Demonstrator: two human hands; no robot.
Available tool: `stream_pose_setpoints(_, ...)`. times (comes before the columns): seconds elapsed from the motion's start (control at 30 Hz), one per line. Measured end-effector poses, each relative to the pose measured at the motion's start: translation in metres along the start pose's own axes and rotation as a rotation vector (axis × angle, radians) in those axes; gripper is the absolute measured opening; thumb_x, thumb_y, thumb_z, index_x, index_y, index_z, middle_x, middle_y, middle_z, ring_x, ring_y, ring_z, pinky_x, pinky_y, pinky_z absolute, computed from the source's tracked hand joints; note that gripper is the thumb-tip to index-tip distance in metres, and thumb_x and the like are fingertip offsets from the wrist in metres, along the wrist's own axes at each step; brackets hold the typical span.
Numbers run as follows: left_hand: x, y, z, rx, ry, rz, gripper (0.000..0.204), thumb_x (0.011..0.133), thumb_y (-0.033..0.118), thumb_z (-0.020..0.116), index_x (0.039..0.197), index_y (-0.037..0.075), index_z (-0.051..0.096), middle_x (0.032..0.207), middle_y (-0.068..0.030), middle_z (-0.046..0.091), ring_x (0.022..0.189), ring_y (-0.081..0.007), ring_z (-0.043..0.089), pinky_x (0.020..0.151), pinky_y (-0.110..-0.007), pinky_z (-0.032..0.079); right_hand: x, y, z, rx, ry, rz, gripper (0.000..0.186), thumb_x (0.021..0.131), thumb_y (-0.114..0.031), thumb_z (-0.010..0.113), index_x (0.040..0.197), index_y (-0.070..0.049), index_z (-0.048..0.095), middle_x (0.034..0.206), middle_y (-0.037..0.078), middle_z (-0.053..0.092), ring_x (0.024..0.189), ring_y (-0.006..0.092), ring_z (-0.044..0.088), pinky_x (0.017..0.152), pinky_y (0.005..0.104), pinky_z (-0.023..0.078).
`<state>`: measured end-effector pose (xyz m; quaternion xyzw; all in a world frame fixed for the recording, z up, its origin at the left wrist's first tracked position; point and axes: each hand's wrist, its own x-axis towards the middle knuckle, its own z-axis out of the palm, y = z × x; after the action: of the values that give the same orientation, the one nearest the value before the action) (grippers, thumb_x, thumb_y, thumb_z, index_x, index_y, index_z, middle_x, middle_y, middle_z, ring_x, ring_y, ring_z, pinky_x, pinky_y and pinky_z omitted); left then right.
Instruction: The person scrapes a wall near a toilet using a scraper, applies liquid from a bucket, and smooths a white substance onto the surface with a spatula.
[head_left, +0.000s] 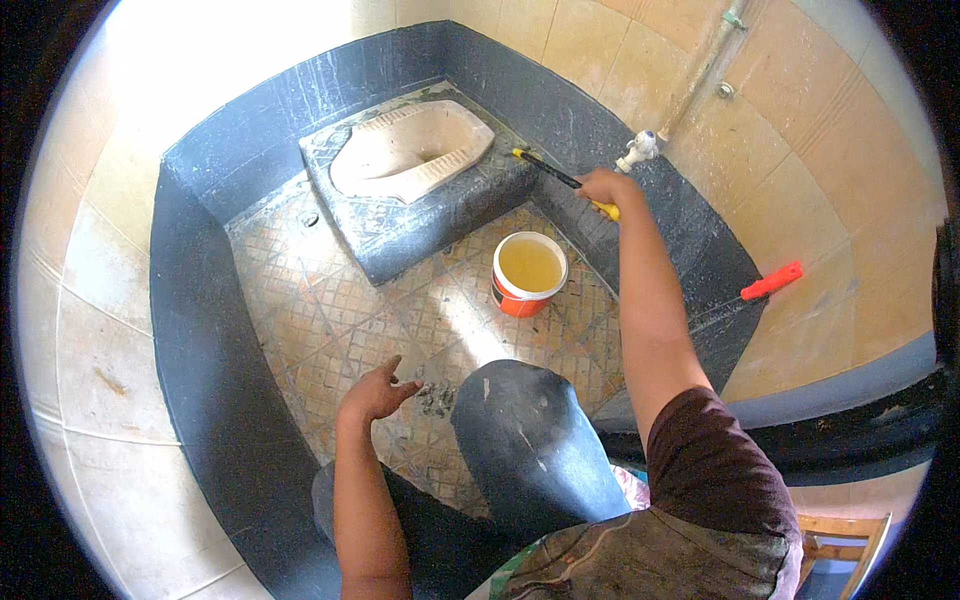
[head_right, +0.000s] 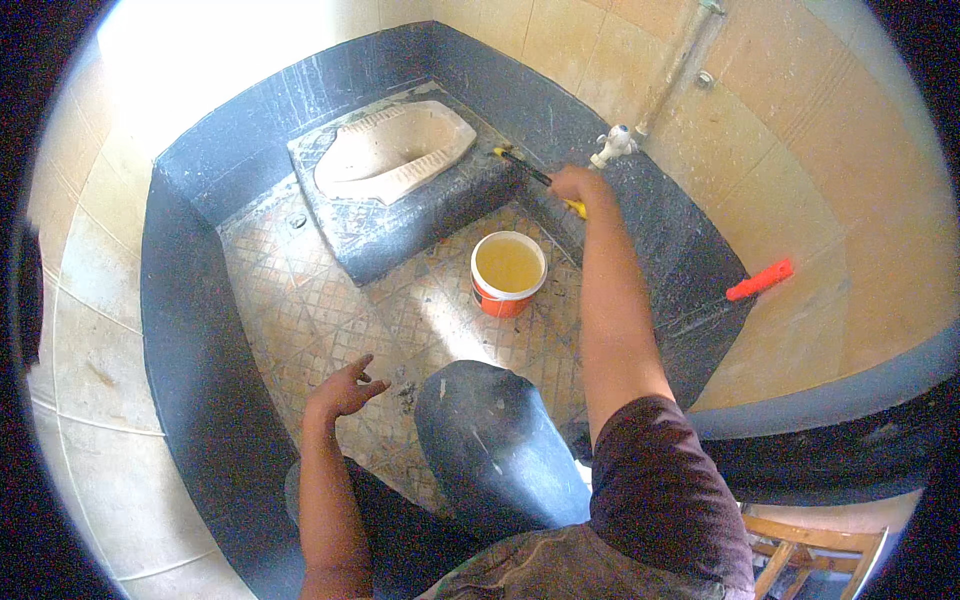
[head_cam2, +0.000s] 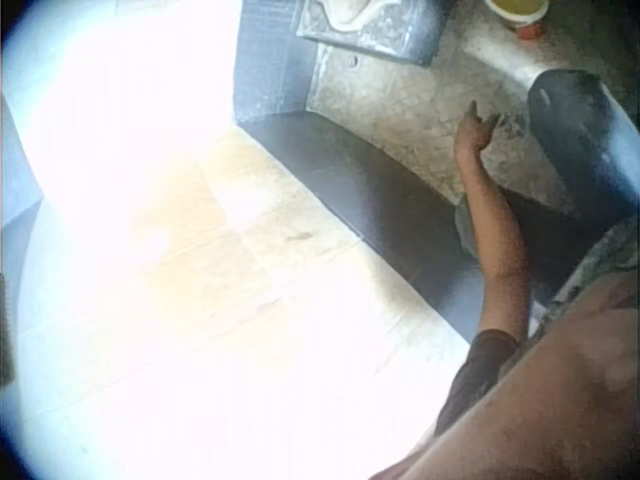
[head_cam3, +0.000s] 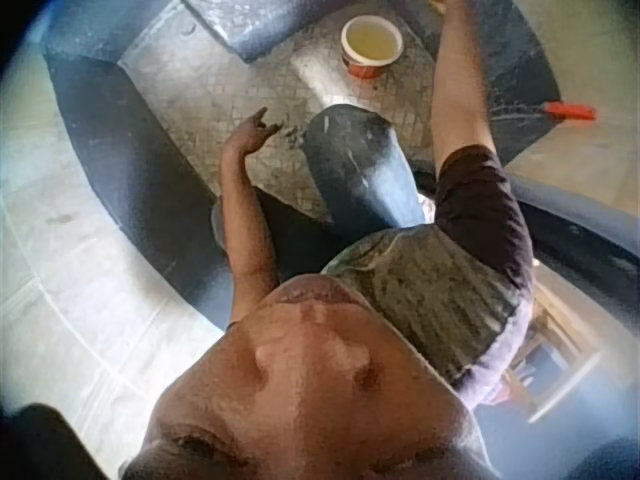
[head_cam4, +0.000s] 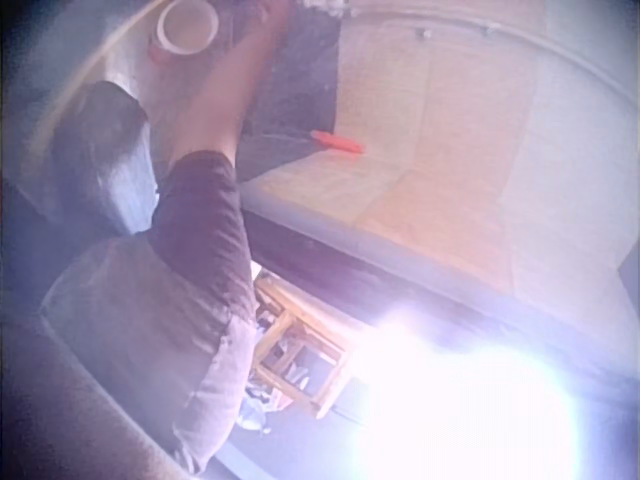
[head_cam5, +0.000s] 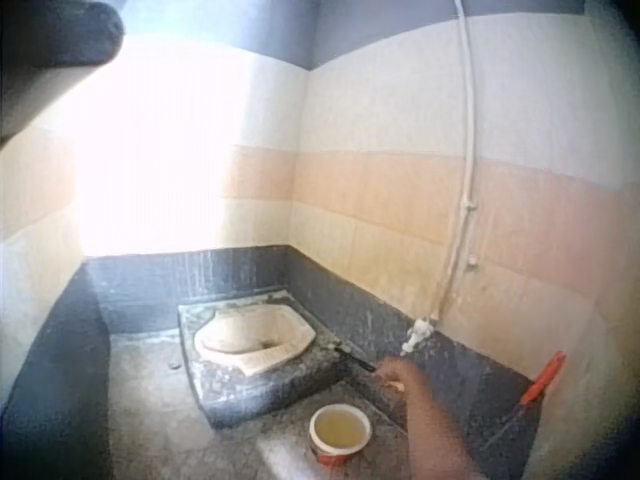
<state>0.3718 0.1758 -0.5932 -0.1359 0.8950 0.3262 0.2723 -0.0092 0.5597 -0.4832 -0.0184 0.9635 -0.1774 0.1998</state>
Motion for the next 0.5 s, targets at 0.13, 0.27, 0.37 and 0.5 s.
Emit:
stream_pose_setpoints(0.13, 0.003, 0.006, 0.004, -0.017, 0.018, 0.017, 0.087, 0.086, 0.054, 0.072, 0.153, 0.009, 0.039, 0.132, -0.0224, 0.064, 0.120, -0.0380, 0.062, 0.102, -0.044, 0.048, -0.057, -0.008, -0.022, -0.227, 0.022, 0.089, 0.035, 0.091, -0.032, 0.066, 0.108, -0.003, 0.073, 0.086, 0.018, 0.073, 0.070, 0.0291, 0.071, 0.064, 0.0464, 0.054)
stream_pose_setpoints(0.27, 0.005, 0.003, 0.007, -0.015, 0.040, 0.059, 0.086, 0.087, 0.053, 0.072, 0.153, 0.009, 0.039, 0.132, -0.0231, 0.063, 0.119, -0.0382, 0.063, 0.102, -0.044, 0.048, -0.075, -0.020, -0.021, -0.170, 0.074, -0.174, 0.032, 0.089, -0.027, 0.064, 0.109, -0.002, 0.072, 0.084, 0.018, 0.074, 0.072, 0.0306, 0.072, 0.069, 0.0476, 0.055)
stream_pose_setpoints(0.37, 0.003, 0.003, 0.009, -0.016, 0.045, 0.072, 0.087, 0.087, 0.052, 0.072, 0.154, 0.009, 0.039, 0.132, -0.0236, 0.063, 0.117, -0.0380, 0.064, 0.100, -0.044, 0.049, -0.047, -0.043, -0.016, -0.134, 0.036, -0.137, 0.033, 0.086, -0.021, 0.060, 0.109, 0.000, 0.071, 0.089, 0.020, 0.074, 0.077, 0.0326, 0.074, 0.074, 0.0482, 0.057)
stream_pose_setpoints(0.5, -0.003, 0.041, 0.010, -0.051, -0.016, 0.107, 0.090, 0.086, 0.050, 0.072, 0.151, -0.001, 0.038, 0.136, -0.0308, 0.057, 0.126, -0.0387, 0.059, 0.104, -0.042, 0.047, 0.038, 0.007, 0.008, -0.261, 0.118, -0.099, 0.034, 0.084, -0.019, 0.057, 0.107, 0.002, 0.071, 0.090, 0.022, 0.074, 0.077, 0.0342, 0.074, 0.074, 0.0476, 0.057)
